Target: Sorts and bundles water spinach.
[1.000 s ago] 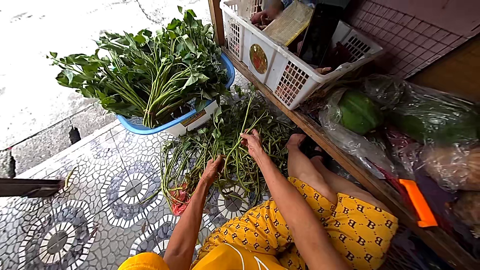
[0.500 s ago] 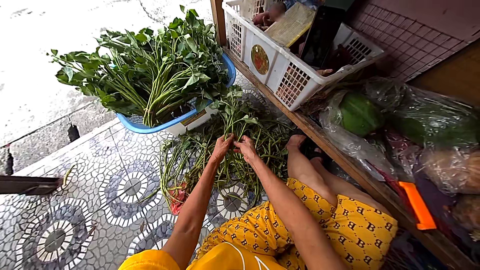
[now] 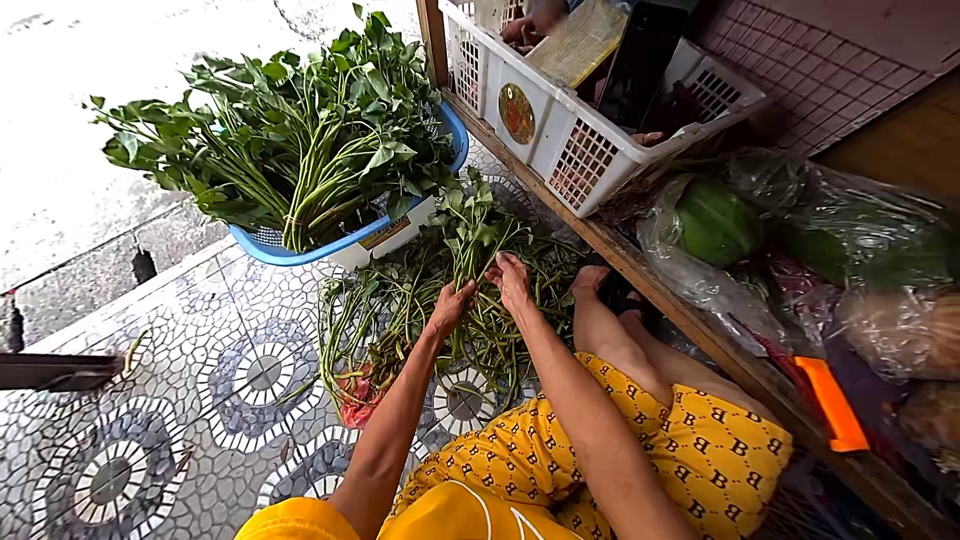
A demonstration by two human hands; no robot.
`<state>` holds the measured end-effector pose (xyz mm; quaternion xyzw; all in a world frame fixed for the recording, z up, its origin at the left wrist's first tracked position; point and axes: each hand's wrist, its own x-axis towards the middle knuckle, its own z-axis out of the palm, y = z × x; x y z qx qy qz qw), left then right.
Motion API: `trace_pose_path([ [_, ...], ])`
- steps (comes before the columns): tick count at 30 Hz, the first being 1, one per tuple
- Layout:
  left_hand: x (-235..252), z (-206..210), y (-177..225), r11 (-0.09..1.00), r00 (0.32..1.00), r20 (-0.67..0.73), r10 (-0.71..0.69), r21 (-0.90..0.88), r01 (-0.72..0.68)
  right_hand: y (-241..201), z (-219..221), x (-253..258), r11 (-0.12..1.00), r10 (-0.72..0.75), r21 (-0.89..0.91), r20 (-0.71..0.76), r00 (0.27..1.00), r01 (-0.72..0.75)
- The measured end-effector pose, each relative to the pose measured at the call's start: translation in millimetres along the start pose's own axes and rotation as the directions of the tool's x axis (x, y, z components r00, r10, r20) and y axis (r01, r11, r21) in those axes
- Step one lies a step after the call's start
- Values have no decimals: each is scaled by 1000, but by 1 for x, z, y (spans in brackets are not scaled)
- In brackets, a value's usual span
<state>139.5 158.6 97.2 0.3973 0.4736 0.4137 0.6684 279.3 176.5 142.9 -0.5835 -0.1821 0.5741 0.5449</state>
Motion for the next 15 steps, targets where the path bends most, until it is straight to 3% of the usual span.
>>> trace_pose_path([
  [4,-4,-1,1,998,1000,4,8,-55,-8,-2,-1,1,998,-36,-52,15,999,37],
  [15,-8,-14,6,994,1000,14,13,-105,-12,-15,-13,2,899,-112,-385,259,959,209],
])
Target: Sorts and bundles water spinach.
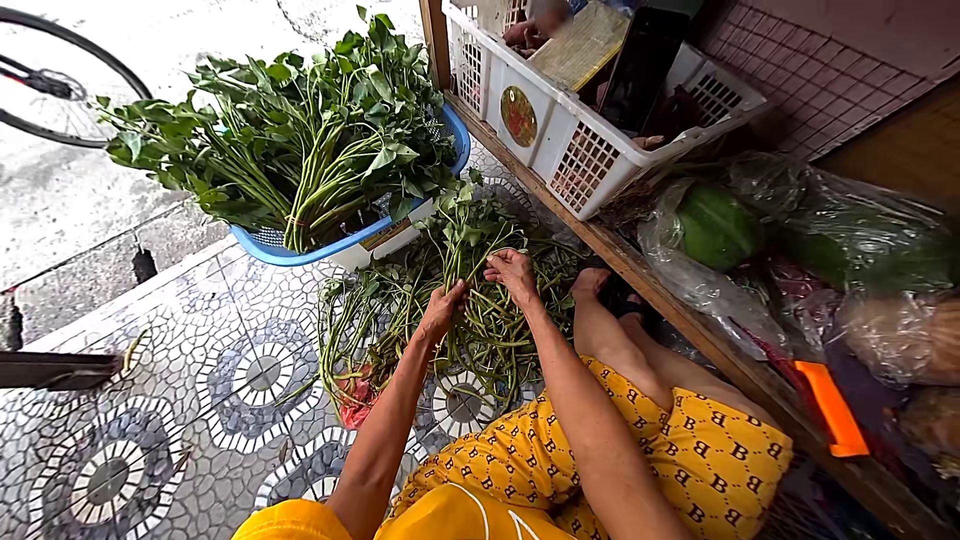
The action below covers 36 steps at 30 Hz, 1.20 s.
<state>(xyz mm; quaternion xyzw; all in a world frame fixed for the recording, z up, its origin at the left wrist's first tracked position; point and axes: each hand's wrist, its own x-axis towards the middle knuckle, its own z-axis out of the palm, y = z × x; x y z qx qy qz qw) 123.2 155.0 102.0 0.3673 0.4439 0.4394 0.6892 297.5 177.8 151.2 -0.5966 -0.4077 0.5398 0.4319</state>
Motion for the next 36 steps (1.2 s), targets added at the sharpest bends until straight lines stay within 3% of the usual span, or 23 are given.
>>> trace_pose_path([
  [5,-3,-4,1,1000,1000,-5,0,7,0,-6,0,-7,962,-93,-258,11,996,92],
  [9,-9,3,12,999,1000,-9,-16,37,16,-3,4,-13,753,-381,-582,-6,924,307],
  [11,-9,11,20,996,999,-8,-32,88,33,-1,4,-15,714,-442,-628,-60,895,310],
  [13,-10,9,27,991,999,-16,-51,122,53,-4,-9,-10,848,-320,-499,-217,922,177],
  [15,-8,2,29,991,998,-33,-46,127,50,-10,-34,10,990,-84,-136,-410,908,30],
  [17,-5,1,29,991,997,-53,-53,119,59,-13,-47,14,977,190,158,-333,924,-144],
  [19,2,7,29,992,997,-43,-58,112,63,-14,-36,5,925,339,215,-85,937,-315],
  [21,11,19,29,991,998,17,-64,121,62,-17,-13,-2,925,326,175,96,941,-338],
  [22,14,25,29,990,996,52,-74,123,67,-19,-2,-5,942,283,154,110,953,-297],
  [26,23,37,33,986,972,176,-158,85,145,-19,8,-3,991,100,96,-12,995,-98],
  [31,29,34,37,963,920,311,-238,199,182,-19,5,-5,991,63,116,-8,998,-62],
  [36,24,38,33,967,919,311,-242,153,202,-19,9,-2,992,36,125,-55,998,-29],
])
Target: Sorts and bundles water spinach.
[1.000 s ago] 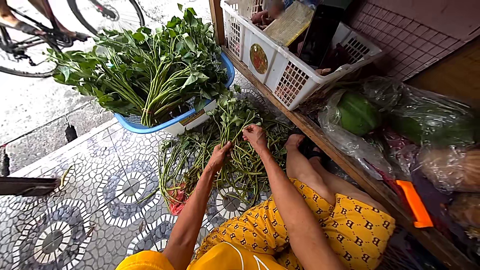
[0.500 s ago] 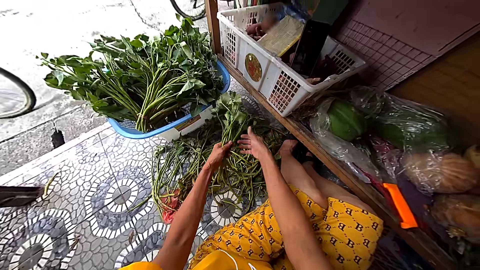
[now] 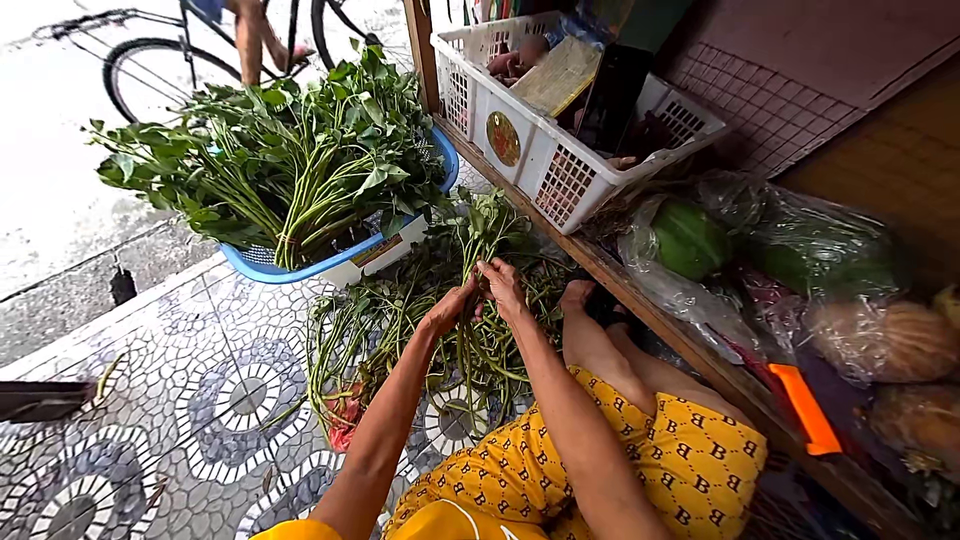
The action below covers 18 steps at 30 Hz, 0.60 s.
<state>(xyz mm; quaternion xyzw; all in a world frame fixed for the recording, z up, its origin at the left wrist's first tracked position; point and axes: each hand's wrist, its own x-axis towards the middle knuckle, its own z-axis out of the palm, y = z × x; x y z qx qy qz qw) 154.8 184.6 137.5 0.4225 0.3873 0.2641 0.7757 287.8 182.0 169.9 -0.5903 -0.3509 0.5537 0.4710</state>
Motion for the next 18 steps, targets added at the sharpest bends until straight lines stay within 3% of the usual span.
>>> trace_pose_path([
  [7,2,-1,3,999,990,-133,37,-27,-41,10,3,1,968,-5,-249,54,999,18],
  [10,4,-1,7,994,990,-117,80,-61,-88,7,6,-2,983,-18,-179,46,999,26],
  [13,7,1,10,990,976,-186,114,-65,-128,9,6,-3,999,-39,18,35,999,38],
  [16,12,0,11,988,957,-248,153,27,-151,13,0,-2,982,110,135,161,981,-133],
  [18,13,-2,11,964,946,-239,219,203,-172,20,-1,-3,971,160,128,291,943,-204],
])
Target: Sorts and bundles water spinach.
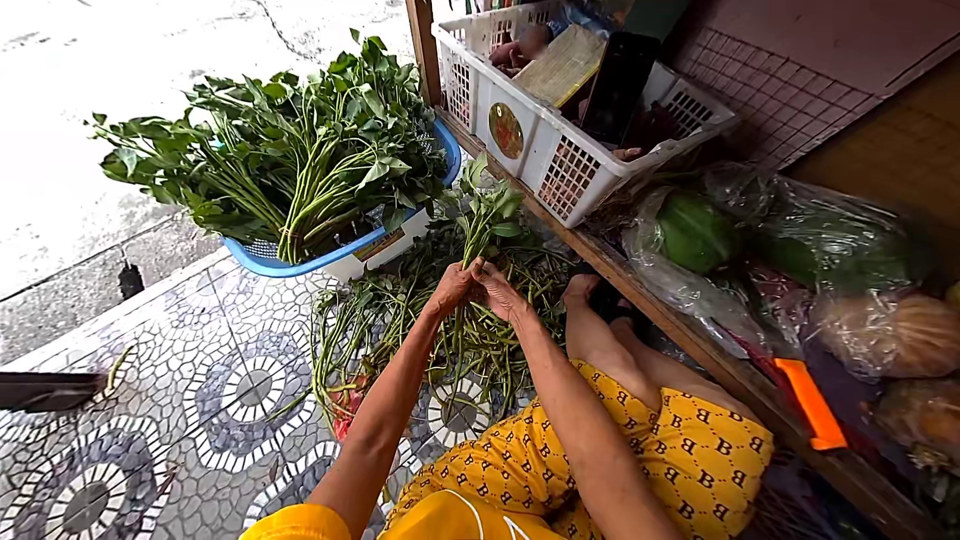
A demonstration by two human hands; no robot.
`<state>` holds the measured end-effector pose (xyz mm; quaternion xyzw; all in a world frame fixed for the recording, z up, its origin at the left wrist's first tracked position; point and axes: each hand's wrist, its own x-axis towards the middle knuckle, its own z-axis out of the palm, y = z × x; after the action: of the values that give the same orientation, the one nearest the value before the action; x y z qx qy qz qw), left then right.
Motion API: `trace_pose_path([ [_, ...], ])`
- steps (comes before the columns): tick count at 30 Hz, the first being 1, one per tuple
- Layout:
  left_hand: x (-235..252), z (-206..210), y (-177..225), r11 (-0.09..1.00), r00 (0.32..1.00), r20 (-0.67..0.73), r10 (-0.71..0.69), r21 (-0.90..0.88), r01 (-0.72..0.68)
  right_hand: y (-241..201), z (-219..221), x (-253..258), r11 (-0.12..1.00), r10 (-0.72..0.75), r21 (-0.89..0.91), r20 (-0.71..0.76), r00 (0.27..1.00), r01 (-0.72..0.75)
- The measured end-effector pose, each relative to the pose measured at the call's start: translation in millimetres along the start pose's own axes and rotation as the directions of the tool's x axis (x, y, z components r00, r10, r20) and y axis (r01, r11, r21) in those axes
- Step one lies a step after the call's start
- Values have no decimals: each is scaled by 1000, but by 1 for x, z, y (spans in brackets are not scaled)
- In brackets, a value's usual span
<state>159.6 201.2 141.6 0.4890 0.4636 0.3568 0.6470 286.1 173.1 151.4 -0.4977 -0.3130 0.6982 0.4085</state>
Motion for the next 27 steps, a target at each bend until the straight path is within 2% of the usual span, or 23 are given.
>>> trace_pose_path([
  [1,0,0,2,986,999,-21,42,161,-38,3,-1,0,1000,26,-10,77,997,-25],
  [3,-4,1,12,856,990,-91,111,515,-49,8,-2,2,999,40,-41,192,981,-33],
  [4,-3,1,15,772,986,-101,135,634,-41,8,-2,2,999,29,-39,229,973,-20],
  [6,-1,-2,15,660,974,-83,209,747,-78,7,0,0,1000,-5,-18,298,955,11],
  [8,-9,-9,20,681,974,-29,223,720,-135,10,3,2,999,-51,32,318,947,43],
  [11,-12,-24,13,882,983,-83,162,459,-106,12,6,7,992,-116,63,203,972,106],
  [15,-7,-30,9,936,976,-111,189,321,-144,19,6,16,983,-166,-67,99,981,173],
  [18,-4,-30,9,941,978,-151,145,328,-89,21,12,15,951,-148,-270,39,988,153],
  [22,-2,-22,9,922,960,-244,139,387,-36,19,16,11,906,-134,-405,0,991,123],
  [25,-4,-14,8,793,909,-287,302,604,-73,17,19,10,890,-141,-441,-33,989,112],
  [27,-5,-8,11,708,893,-282,350,704,-55,14,19,9,867,-151,-485,-43,988,112],
])
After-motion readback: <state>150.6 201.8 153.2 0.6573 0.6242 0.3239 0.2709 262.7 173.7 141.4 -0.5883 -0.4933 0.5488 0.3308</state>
